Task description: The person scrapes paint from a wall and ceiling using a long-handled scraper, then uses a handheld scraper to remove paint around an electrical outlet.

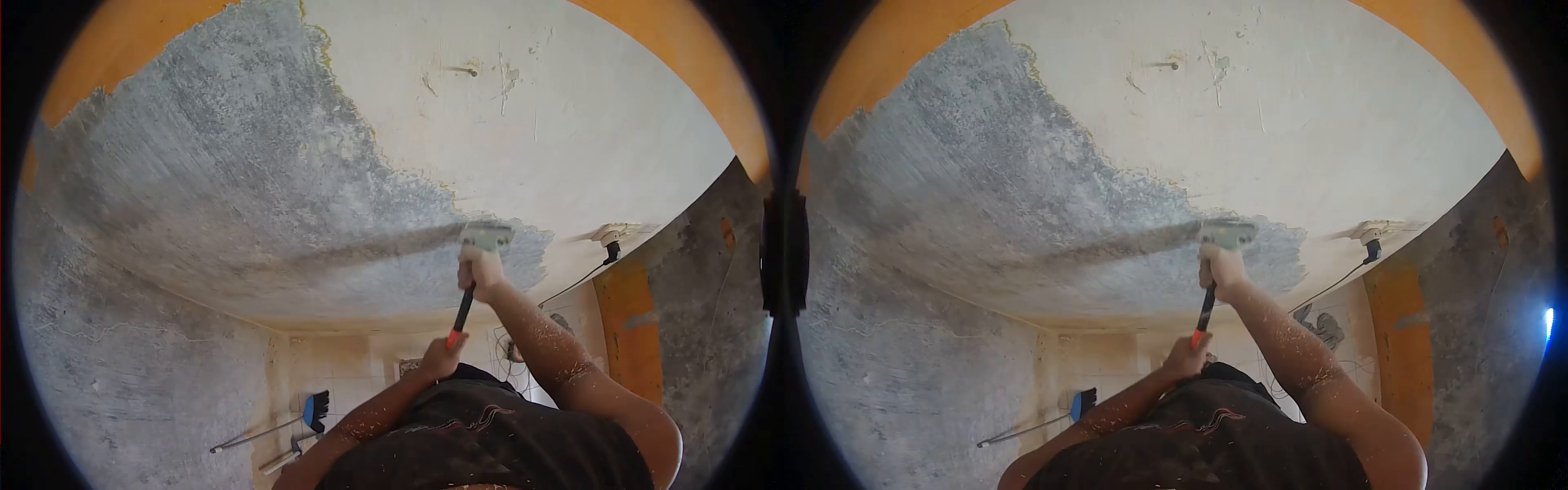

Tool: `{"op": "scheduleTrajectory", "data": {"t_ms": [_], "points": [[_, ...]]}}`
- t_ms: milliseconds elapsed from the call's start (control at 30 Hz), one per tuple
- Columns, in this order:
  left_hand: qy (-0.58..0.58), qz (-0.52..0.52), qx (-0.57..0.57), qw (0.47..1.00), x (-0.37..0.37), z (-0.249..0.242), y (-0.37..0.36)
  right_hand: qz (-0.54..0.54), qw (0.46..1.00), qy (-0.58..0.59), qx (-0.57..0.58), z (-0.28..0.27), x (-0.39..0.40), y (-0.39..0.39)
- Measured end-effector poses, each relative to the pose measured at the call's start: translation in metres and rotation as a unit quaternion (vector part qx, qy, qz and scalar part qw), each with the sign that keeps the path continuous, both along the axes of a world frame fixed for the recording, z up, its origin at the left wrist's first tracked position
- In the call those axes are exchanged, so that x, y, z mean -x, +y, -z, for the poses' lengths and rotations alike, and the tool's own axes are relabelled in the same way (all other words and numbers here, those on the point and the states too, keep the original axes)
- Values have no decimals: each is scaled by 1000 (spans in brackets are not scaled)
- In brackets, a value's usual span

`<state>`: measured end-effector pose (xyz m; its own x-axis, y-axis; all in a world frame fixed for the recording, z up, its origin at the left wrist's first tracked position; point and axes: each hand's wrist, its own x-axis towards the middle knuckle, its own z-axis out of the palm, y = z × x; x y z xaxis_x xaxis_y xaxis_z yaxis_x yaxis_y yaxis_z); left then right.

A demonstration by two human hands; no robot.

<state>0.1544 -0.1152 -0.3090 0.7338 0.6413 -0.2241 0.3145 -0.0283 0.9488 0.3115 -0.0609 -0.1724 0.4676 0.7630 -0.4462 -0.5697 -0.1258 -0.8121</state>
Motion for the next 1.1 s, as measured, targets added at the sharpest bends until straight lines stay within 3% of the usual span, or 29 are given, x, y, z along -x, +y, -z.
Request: {"op": "scheduleTrajectory", "data": {"t_ms": [100,133,167,200,300,367,433,500,567,600,633,733,833,933,1000,1100], "points": [[34,-12,57,998,7,25,-13,-7,998,32,53,14,12,-13],[-81,-29,-207,975,1,27,-5,-8,998,29,52,0,5,-6],[-186,-47,-450,872,-5,30,0,-26,998,48,17,-19,-7,6],[-41,10,-69,997,-6,-30,17,-44,996,70,-14,-28,-11,10],[-7,-11,16,1000,-9,-19,20,-24,999,32,-13,-29,-7,10],[-5,2,12,1000,-3,-12,12,-16,999,51,-10,-16,-3,3],[29,-7,58,998,7,14,-8,1,999,-42,15,2,12,-8],[20,-11,84,996,13,22,-12,-9,999,-12,29,15,10,-9],[-82,6,-190,978,5,25,3,-14,1000,0,-4,3,-1,6],[8,-24,82,996,-5,-8,21,-34,999,30,-24,-21,-8,14],[15,-5,39,999,-4,-32,28,-63,996,46,-38,-27,-8,14],[-6,-10,76,997,-6,-22,23,-21,1000,6,-9,-22,-4,15],[-39,7,-25,999,8,2,-5,-14,1000,-26,4,-2,16,-3],[55,-25,107,992,12,-1,-11,-39,998,18,39,0,12,-2],[45,-18,84,995,0,-30,19,-58,996,65,-20,-24,-3,16],[20,-5,56,998,-5,-30,28,-44,999,7,-20,-32,3,14]]}}
